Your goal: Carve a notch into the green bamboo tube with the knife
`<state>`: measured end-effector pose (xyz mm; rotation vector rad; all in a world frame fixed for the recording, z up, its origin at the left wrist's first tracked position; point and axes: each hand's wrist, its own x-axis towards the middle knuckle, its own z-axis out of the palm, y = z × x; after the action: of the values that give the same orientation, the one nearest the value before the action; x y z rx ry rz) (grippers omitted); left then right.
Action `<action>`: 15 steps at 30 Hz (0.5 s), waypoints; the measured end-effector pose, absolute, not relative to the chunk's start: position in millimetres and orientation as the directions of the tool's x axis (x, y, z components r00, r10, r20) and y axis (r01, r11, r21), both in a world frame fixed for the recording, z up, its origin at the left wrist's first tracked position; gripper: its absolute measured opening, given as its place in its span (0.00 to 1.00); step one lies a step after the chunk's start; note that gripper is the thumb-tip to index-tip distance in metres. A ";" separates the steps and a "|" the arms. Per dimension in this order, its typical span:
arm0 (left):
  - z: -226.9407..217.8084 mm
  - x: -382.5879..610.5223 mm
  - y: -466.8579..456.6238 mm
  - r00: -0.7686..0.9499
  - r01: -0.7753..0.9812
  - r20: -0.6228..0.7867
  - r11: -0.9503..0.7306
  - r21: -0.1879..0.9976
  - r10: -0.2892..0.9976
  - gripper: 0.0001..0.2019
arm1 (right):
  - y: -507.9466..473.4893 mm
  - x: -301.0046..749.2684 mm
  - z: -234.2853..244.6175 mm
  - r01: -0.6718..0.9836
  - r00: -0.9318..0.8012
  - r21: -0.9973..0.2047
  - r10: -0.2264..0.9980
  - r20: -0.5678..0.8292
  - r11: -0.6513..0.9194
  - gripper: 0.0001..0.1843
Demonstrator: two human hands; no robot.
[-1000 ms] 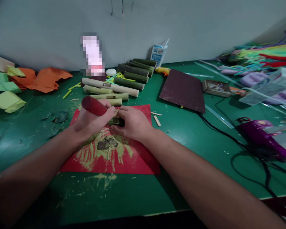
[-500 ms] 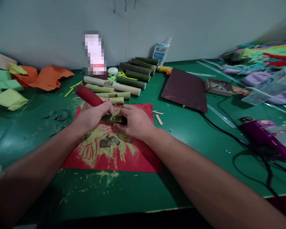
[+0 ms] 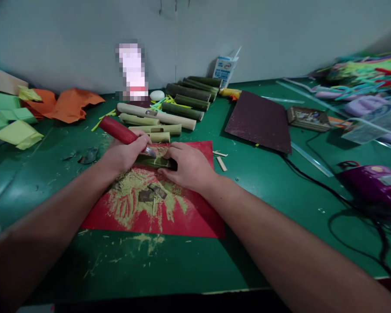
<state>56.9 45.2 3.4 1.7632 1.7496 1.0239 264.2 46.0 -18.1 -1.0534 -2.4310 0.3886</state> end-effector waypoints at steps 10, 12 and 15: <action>14.6 65.1 35.4 -0.170 0.334 0.571 -0.498 0.800 0.803 0.11 | 44.7 265.3 -15.8 0.581 -0.618 -0.447 0.726 0.301 0.680 0.13; 22.7 66.4 30.7 -0.135 0.353 0.644 -0.571 0.741 0.753 0.13 | 44.6 265.3 -15.8 0.571 -0.623 -0.450 0.719 0.308 0.687 0.13; 30.9 70.7 23.3 -0.051 0.374 0.667 -0.605 0.703 0.743 0.17 | 44.7 265.0 -17.1 0.564 -0.622 -0.456 0.717 0.315 0.689 0.12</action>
<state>70.7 23.3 30.9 1.9218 1.1929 1.6998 265.0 44.7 -17.1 -0.9872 -2.4240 0.4332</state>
